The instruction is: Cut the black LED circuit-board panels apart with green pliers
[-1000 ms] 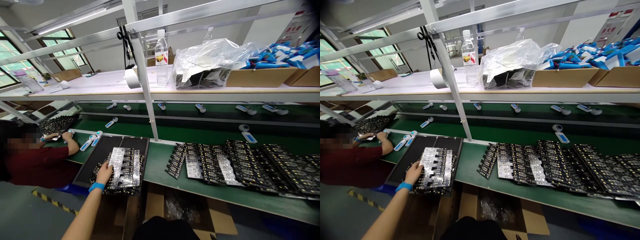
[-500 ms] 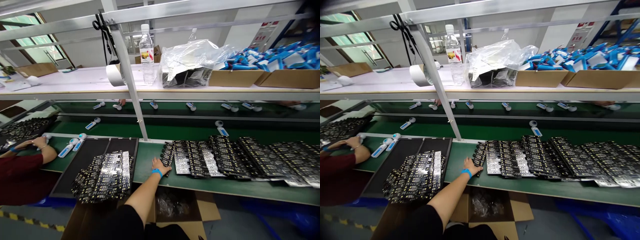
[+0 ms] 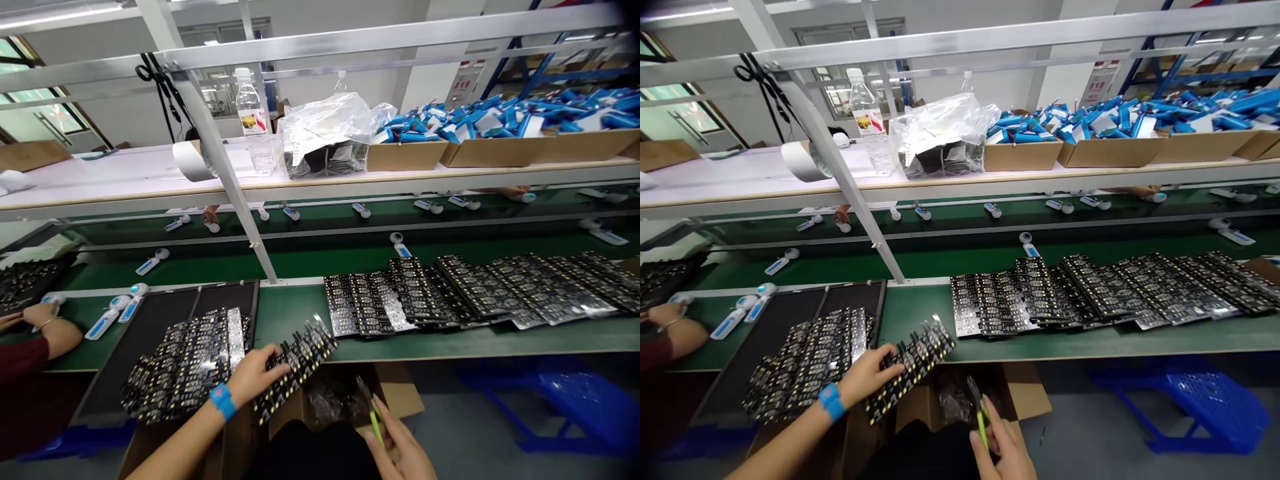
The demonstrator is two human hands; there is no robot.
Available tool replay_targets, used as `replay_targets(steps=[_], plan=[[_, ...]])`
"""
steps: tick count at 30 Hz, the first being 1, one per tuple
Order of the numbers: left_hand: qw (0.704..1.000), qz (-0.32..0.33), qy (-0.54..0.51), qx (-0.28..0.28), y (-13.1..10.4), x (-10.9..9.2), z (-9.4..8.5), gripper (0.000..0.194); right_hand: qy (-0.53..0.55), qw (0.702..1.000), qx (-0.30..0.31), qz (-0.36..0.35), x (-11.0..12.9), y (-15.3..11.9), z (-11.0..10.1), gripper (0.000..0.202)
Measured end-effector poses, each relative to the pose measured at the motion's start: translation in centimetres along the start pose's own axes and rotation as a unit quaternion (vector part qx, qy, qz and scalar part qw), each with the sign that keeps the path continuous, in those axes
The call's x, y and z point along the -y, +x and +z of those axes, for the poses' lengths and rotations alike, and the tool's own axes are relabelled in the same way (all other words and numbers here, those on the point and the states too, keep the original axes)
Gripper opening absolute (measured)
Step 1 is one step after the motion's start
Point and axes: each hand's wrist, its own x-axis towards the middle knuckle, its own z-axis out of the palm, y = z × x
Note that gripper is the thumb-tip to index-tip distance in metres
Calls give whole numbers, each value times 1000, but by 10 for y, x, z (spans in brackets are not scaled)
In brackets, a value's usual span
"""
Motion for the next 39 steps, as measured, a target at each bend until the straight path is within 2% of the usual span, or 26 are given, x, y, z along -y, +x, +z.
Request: replay_targets(steps=[2,5,11,15,16,18,20,21,22,25,27,29,31,32,34,36,39], plan=[[999,36,-1,21,-34,-7,-11,37,17,998,29,-55,14,15,-4,55],[998,57,-8,36,-68,-15,-22,35,0,993,81,-84,29,32,-12,57],[998,47,-20,48,-94,-14,-34,35,89,970,193,-113,27,45,-22,52],[998,41,-16,45,-102,-14,-41,34,121,961,212,-131,25,39,-19,48],[998,38,-13,42,-104,-16,-42,34,93,966,197,-139,27,34,-16,48],[999,29,-9,37,-108,-23,-43,35,-30,979,138,-150,30,24,-8,49],[999,18,-11,37,-110,-28,-44,35,-149,976,75,-139,32,17,-3,52],[999,13,-16,35,-110,-30,-44,34,-163,976,66,-132,31,16,-2,53],[999,5,-25,34,-110,-31,-44,33,-138,979,76,-129,30,17,-3,53],[997,-24,-63,34,-106,-29,-46,32,24,976,176,-125,19,25,-16,50],[996,-29,-79,34,-102,-26,-46,32,39,967,214,-130,9,28,-24,47],[997,-32,-69,25,-97,-24,-44,33,-86,973,170,-127,0,26,-27,49],[998,-49,-49,9,-92,-24,-43,33,-236,958,102,-126,-8,23,-25,53],[997,-59,-42,2,-90,-24,-43,32,-270,952,86,-119,-12,21,-23,53],[997,-64,-40,-1,-87,-25,-46,31,-228,964,101,-94,-15,22,-21,50],[998,-46,-37,9,-86,-27,-51,31,-124,982,122,-68,-12,25,-23,48],[999,-11,-20,31,-88,-31,-58,33,-7,989,122,-78,2,31,-31,53]])
